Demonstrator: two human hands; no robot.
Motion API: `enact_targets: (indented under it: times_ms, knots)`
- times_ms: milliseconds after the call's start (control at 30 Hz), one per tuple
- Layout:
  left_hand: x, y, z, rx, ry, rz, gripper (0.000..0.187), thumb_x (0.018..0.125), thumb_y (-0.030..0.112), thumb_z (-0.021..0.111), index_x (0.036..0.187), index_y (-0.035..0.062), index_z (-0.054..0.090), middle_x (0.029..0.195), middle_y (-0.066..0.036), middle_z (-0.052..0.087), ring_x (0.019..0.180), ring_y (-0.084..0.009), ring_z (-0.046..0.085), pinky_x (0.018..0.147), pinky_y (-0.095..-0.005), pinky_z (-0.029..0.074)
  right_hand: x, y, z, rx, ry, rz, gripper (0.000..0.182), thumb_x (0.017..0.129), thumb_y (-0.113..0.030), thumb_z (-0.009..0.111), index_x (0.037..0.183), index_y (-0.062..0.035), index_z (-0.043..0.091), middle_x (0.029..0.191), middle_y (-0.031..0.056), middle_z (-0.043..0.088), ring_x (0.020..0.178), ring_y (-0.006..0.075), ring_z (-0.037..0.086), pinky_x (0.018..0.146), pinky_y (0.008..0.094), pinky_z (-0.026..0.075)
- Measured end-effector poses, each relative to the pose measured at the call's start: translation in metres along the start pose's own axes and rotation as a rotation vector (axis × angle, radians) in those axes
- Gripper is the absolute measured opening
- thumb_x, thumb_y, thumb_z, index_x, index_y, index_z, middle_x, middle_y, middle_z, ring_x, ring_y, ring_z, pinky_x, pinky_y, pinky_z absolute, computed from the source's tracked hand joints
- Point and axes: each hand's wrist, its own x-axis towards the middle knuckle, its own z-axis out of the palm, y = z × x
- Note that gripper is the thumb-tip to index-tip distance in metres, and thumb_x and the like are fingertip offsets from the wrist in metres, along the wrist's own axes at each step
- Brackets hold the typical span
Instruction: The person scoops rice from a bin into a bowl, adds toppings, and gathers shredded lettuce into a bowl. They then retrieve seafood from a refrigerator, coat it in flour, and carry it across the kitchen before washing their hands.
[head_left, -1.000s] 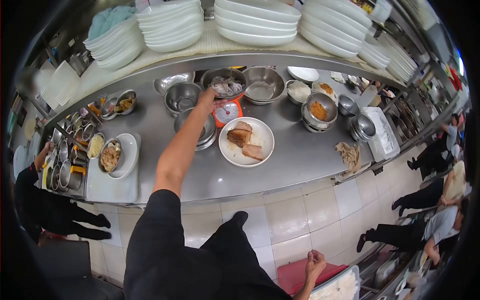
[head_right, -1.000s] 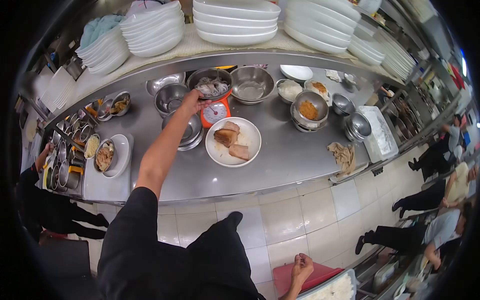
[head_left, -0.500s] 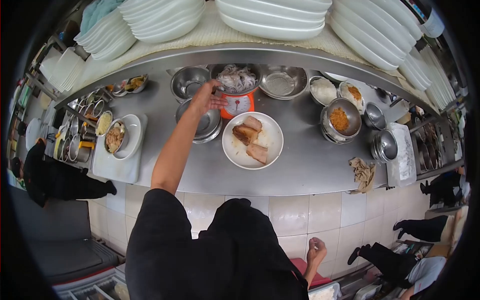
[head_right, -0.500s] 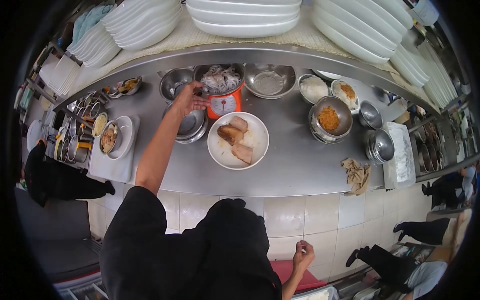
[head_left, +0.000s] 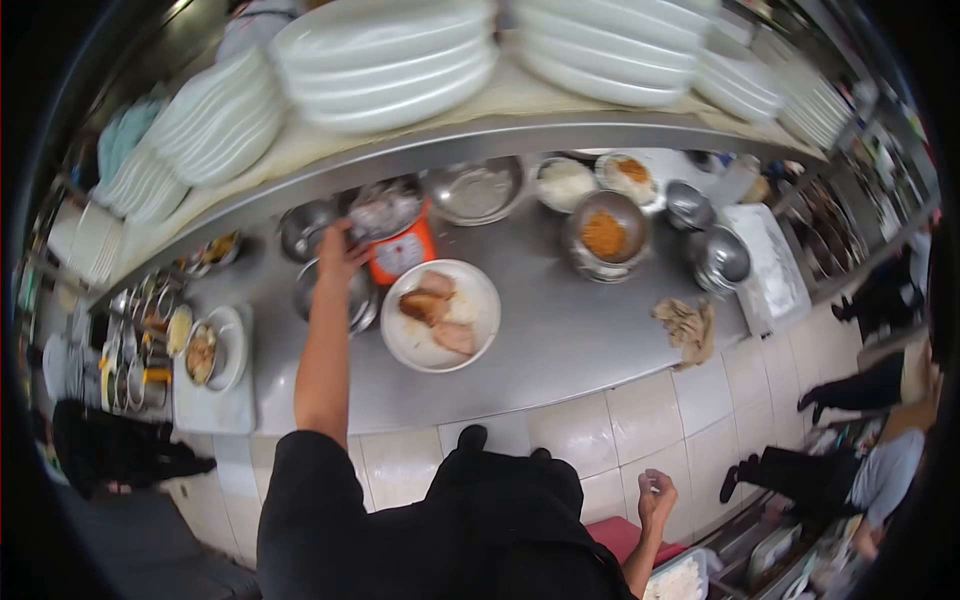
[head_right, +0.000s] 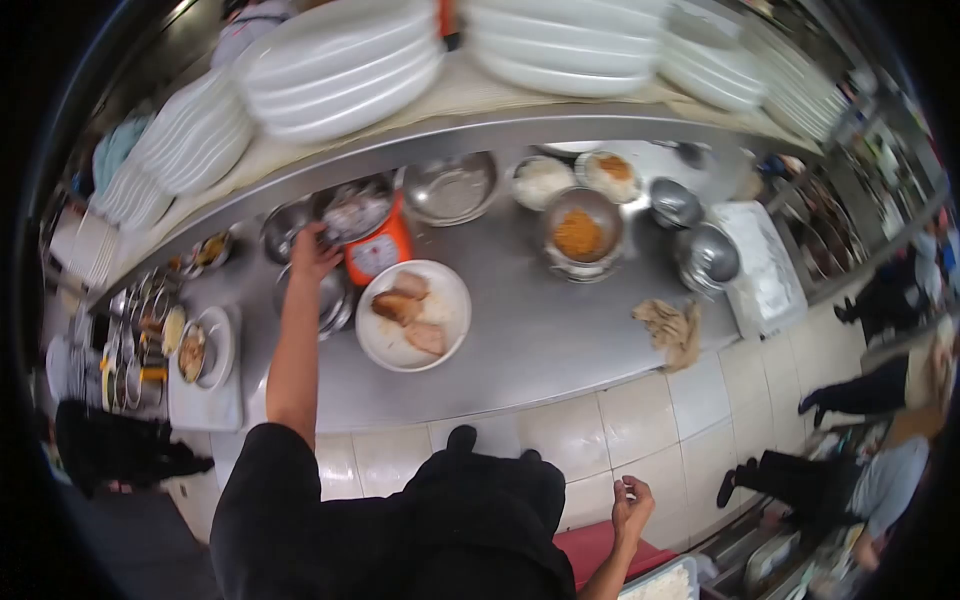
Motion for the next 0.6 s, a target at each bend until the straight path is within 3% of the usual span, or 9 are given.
enact_targets:
  times_ms: [33,67,100,133,167,267,367,500,600]
  knots:
    - [0.045,-0.017,-0.021,-0.1,-0.034,0.018,0.048,0.064,0.033,0.067,0.103,0.009,0.055,0.105,-0.016,0.044,0.087,-0.0356,0.05,0.072,-0.0494,0.048,-0.007,0.015,-0.011,-0.04,0.008,0.057,0.018,0.073,-0.01,0.066,0.086,0.0016,0.064,0.076,0.0134,0.061,0.066,0.0198,0.058,0.057,0.0305,0.047]
    - [0.08,-0.036,-0.047,0.044,-0.253,0.269,0.046,0.068,0.034,0.065,0.105,0.0083,0.054,0.105,-0.013,0.046,0.091,-0.0336,0.049,0.074,-0.0484,0.047,-0.008,0.029,-0.024,-0.073,0.044,0.121,0.017,0.073,-0.011,0.066,0.085,0.0008,0.064,0.077,0.0143,0.061,0.067,0.0209,0.059,0.058,0.0316,0.047]
    - [0.173,-0.049,-0.083,0.524,-0.407,0.609,0.037,0.075,0.031,0.058,0.103,0.0073,0.053,0.099,-0.009,0.051,0.093,-0.0282,0.05,0.079,-0.0477,0.045,-0.008,0.044,-0.042,-0.056,0.139,0.16,0.017,0.073,-0.011,0.066,0.085,0.0008,0.064,0.077,0.0143,0.061,0.067,0.0209,0.059,0.058,0.0316,0.047]
    - [0.091,-0.028,-0.033,-0.075,-0.331,0.165,0.023,0.075,0.023,0.055,0.093,0.007,0.056,0.088,-0.007,0.054,0.089,-0.0233,0.05,0.08,-0.0451,0.042,-0.01,0.059,-0.056,-0.103,0.138,0.161,0.016,0.073,-0.011,0.066,0.084,0.0002,0.065,0.077,0.0152,0.061,0.067,0.0217,0.06,0.059,0.0318,0.047]
    - [0.089,-0.027,-0.031,-0.094,-0.202,0.205,0.013,0.072,0.017,0.056,0.082,0.0086,0.056,0.081,-0.005,0.055,0.085,-0.0222,0.049,0.078,-0.0424,0.039,-0.011,0.075,-0.068,-0.145,0.124,0.16,0.016,0.073,-0.012,0.066,0.083,-0.0004,0.065,0.077,0.016,0.061,0.067,0.0226,0.06,0.059,0.032,0.047]
    - [0.191,-0.026,-0.058,-0.214,-0.035,0.184,0.004,0.071,0.014,0.054,0.069,0.0104,0.053,0.067,-0.002,0.047,0.061,-0.0147,0.044,0.052,-0.0284,0.038,0.007,0.106,-0.117,-0.044,0.274,0.208,0.019,0.071,-0.015,0.068,0.083,-0.0004,0.065,0.073,0.0158,0.062,0.064,0.0231,0.06,0.062,0.0322,0.047]
    - [0.071,-0.013,0.0,-0.216,0.035,0.216,0.009,0.073,0.018,0.052,0.067,0.0107,0.051,0.06,-0.001,0.043,0.054,-0.0142,0.041,0.051,-0.0266,0.036,0.059,0.128,-0.174,-0.031,0.38,0.195,0.022,0.07,-0.017,0.069,0.085,-0.0013,0.066,0.073,0.0141,0.064,0.066,0.0219,0.062,0.065,0.0315,0.047]
    - [-0.012,-0.031,0.023,-0.05,-0.186,0.497,0.011,0.069,0.016,0.053,0.06,0.0119,0.05,0.056,0.001,0.041,0.052,-0.0117,0.039,0.049,-0.0237,0.033,0.185,0.123,-0.269,0.044,0.488,-0.038,0.025,0.074,-0.018,0.067,0.091,0.0005,0.064,0.083,0.0132,0.066,0.079,0.0182,0.063,0.074,0.029,0.047]
    - [-0.122,-0.04,0.091,-0.166,-0.098,0.293,0.016,0.068,0.013,0.052,0.053,0.0116,0.045,0.053,0.001,0.041,0.05,-0.0113,0.038,0.048,-0.0235,0.033,0.3,0.073,-0.341,0.287,0.514,-0.127,0.023,0.079,-0.013,0.062,0.097,0.0015,0.062,0.079,0.0045,0.064,0.073,0.0082,0.056,0.067,0.0226,0.045]
